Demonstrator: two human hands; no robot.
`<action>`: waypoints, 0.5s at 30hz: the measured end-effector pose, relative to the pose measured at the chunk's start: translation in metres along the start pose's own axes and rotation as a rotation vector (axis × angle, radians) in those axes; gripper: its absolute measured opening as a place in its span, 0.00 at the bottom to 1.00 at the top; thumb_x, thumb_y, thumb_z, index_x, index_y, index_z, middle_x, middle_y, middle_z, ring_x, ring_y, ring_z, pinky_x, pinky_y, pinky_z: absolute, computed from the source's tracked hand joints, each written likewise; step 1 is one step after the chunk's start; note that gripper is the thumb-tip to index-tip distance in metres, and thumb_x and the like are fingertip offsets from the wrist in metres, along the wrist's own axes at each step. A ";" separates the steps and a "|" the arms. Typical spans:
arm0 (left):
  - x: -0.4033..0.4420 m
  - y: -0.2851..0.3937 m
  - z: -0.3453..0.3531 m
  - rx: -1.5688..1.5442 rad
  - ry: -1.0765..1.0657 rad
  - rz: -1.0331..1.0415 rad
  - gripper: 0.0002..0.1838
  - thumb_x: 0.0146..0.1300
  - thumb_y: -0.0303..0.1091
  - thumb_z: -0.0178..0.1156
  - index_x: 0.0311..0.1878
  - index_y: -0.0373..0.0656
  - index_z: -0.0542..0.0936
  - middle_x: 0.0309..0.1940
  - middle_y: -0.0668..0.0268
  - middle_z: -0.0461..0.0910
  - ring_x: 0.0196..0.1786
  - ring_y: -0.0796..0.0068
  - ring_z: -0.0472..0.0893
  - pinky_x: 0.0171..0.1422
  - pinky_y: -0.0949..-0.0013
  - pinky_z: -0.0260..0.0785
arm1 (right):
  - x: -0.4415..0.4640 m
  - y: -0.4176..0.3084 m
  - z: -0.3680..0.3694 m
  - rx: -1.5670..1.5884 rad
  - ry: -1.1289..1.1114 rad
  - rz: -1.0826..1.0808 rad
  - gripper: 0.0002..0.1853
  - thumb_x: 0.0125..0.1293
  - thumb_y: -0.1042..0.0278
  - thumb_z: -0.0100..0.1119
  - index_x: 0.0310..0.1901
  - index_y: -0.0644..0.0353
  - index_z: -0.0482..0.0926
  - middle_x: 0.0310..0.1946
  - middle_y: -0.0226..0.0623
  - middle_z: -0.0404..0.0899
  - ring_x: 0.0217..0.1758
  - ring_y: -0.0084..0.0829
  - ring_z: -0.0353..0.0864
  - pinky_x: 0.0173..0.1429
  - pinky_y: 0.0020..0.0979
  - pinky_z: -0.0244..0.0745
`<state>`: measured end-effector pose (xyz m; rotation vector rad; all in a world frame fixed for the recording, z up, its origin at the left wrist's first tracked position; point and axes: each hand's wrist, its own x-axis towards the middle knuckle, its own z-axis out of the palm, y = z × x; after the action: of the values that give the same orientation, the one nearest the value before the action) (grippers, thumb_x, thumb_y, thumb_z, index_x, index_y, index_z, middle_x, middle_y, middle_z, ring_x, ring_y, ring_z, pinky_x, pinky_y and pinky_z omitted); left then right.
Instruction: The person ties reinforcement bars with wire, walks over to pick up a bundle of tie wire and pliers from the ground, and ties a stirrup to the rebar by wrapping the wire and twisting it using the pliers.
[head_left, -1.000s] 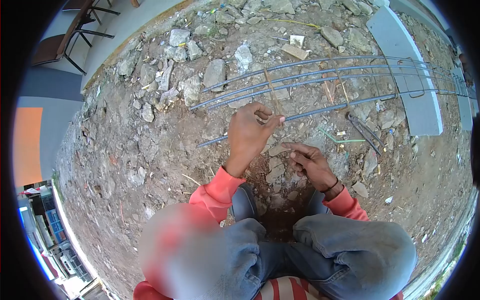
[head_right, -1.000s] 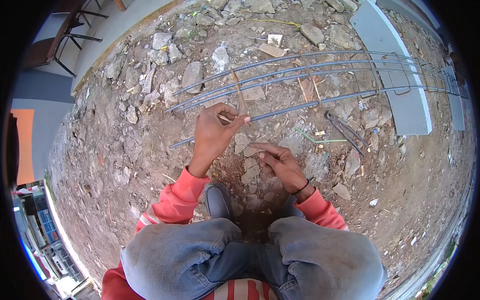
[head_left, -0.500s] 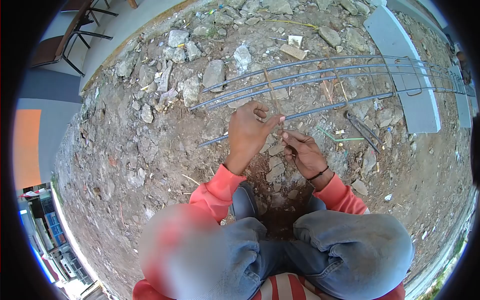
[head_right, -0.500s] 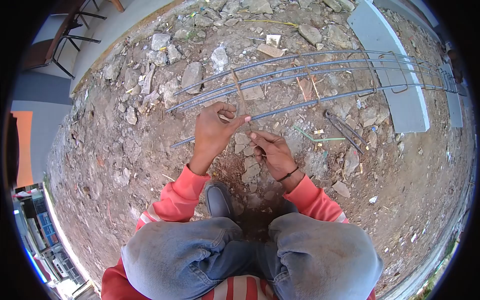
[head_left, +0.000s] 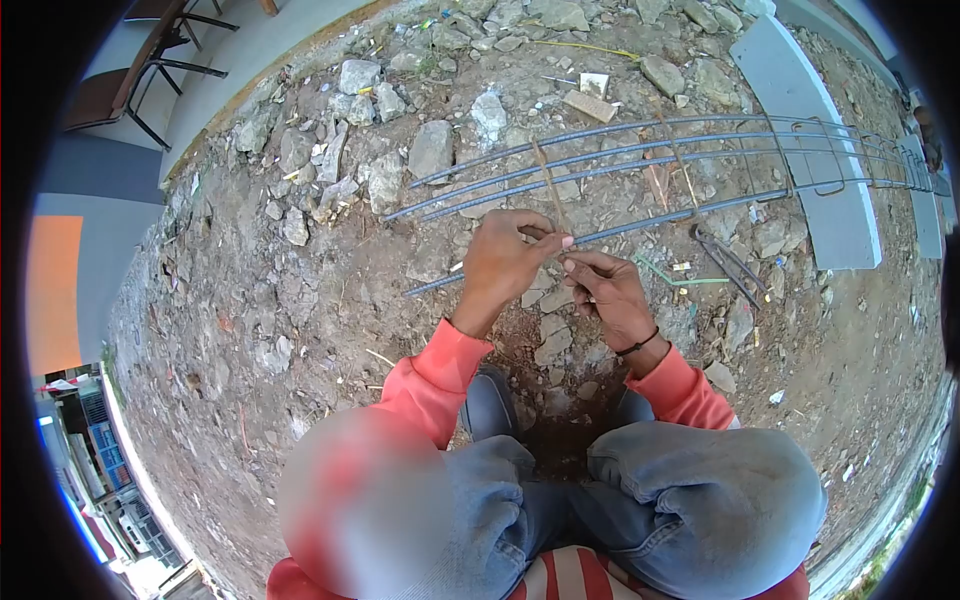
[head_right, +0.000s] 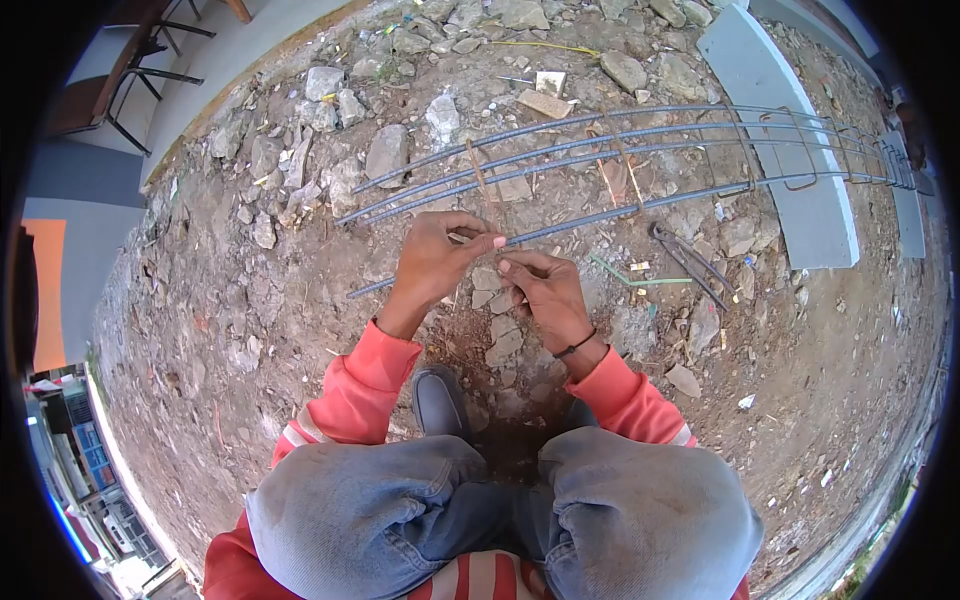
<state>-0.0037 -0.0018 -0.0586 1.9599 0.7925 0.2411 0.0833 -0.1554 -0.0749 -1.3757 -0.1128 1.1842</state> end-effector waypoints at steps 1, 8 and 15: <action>0.001 -0.003 0.002 -0.038 0.003 -0.013 0.16 0.51 0.47 0.73 0.33 0.43 0.87 0.26 0.63 0.86 0.28 0.67 0.84 0.33 0.66 0.72 | 0.000 -0.002 0.000 0.001 0.009 0.017 0.07 0.66 0.65 0.66 0.42 0.57 0.84 0.26 0.23 0.77 0.23 0.13 0.71 0.24 0.19 0.64; -0.002 -0.004 0.009 -0.213 0.054 -0.073 0.13 0.50 0.40 0.75 0.32 0.43 0.85 0.27 0.65 0.87 0.28 0.77 0.84 0.31 0.72 0.71 | 0.010 -0.006 -0.001 0.007 0.051 0.057 0.11 0.65 0.64 0.67 0.32 0.63 0.80 0.24 0.28 0.78 0.20 0.14 0.69 0.19 0.19 0.61; -0.008 0.007 0.011 -0.301 0.074 -0.090 0.10 0.51 0.35 0.74 0.32 0.41 0.84 0.27 0.64 0.87 0.28 0.79 0.84 0.30 0.75 0.71 | 0.010 -0.006 0.001 -0.011 0.039 0.017 0.10 0.65 0.66 0.67 0.32 0.63 0.80 0.23 0.28 0.77 0.19 0.14 0.69 0.19 0.19 0.61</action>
<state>-0.0012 -0.0172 -0.0568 1.6371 0.8391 0.3591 0.0912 -0.1463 -0.0758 -1.4109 -0.0798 1.1722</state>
